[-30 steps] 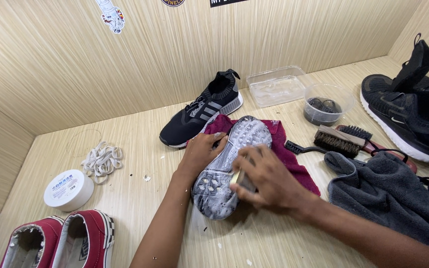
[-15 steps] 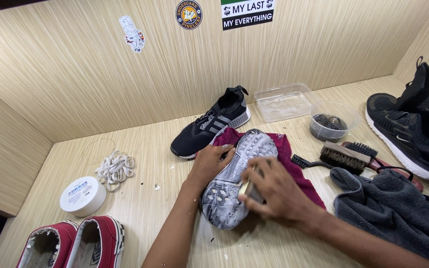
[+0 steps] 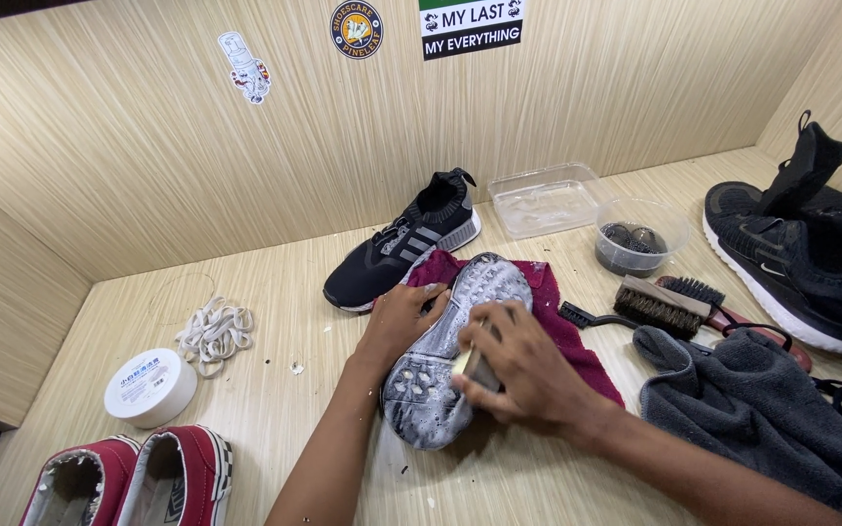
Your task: The person scrubs the sole of a black sneaker with a brush and cleaning solution, then wipes the sole with a cloth. They continue to scrub the side and midsole of the sneaker with the brush.
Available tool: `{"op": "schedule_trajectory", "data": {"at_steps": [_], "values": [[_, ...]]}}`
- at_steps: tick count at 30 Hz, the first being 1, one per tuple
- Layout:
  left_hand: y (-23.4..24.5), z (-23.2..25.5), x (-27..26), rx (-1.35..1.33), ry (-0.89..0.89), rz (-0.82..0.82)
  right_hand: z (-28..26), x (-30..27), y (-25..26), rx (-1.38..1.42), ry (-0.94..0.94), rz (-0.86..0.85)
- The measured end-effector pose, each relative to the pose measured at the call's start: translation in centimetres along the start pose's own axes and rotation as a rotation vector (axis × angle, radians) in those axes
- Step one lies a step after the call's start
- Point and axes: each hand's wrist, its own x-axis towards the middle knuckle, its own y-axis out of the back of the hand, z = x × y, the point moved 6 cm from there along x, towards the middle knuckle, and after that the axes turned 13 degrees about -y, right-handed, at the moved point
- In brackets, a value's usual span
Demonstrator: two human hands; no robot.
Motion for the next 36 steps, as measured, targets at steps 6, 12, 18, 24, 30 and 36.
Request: {"op": "schedule_trajectory", "data": {"at_steps": [6,12,18,24,30,36], "values": [[0.3,-0.1,-0.1,-0.012,0.051,-0.027,1.5,1.4,0.7,-0.090,-0.243,0.059],[0.5,0.2,0.2,-0.038,0.065,-0.006,-10.4,-6.0,0.0,0.025,0.520,0.127],[1.2,0.9,0.2,-0.101,0.044,-0.023,2.7,1.8,0.6,0.006,-0.183,-0.004],[1.4,0.9,0.3,-0.103,0.055,-0.020,3.1,1.7,1.8,-0.087,-0.284,-0.023],[0.5,0.5,0.2,-0.026,0.057,-0.025,-7.7,-4.1,1.6,0.090,0.459,0.059],[0.1,0.1,0.2,-0.016,0.124,-0.068,6.8,2.8,1.9,0.084,-0.454,0.038]]}}
